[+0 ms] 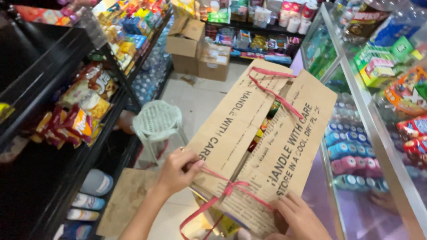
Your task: The person is unpacking snack bags from a cardboard box and arranging them onto the store shelves.
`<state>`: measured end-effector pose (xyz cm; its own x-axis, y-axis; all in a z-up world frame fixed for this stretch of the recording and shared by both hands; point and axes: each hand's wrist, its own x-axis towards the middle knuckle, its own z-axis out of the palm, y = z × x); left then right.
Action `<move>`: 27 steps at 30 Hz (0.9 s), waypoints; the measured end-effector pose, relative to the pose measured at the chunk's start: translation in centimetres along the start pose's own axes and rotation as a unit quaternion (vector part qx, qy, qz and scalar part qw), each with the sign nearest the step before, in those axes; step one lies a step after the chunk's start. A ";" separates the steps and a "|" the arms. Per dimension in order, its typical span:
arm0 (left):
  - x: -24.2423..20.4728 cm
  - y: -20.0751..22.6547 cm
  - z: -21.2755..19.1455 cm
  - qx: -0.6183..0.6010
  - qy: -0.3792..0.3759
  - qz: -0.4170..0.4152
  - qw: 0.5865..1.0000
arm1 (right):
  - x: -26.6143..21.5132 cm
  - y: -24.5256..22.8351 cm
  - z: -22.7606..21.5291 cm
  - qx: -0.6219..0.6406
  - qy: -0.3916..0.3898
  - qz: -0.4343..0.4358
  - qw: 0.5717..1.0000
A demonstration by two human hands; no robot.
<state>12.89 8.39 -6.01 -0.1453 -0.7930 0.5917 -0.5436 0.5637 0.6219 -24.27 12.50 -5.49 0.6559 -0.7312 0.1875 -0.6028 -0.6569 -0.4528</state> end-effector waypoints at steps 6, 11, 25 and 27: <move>0.8 -0.3 0.9 0.006 0.048 0.146 0.988 | -1.4 -3.6 1.1 0.019 0.016 0.153 0.988; -0.6 -1.8 1.8 -0.010 0.114 0.205 0.972 | -1.6 -7.1 3.6 -0.020 0.125 0.125 0.984; -1.7 -0.6 -4.9 -0.041 -0.109 0.184 0.976 | -3.2 -9.2 7.4 -0.035 0.294 0.143 0.944; -2.7 -1.8 -4.3 0.036 -0.123 0.220 0.967 | -3.6 -9.1 7.8 -0.079 0.280 0.143 0.946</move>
<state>17.80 10.52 -6.46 -0.5624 -0.5166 0.6456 -0.4395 0.8481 0.2958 -17.61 22.59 -8.85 0.1390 -0.8368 0.5295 -0.8088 -0.4045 -0.4269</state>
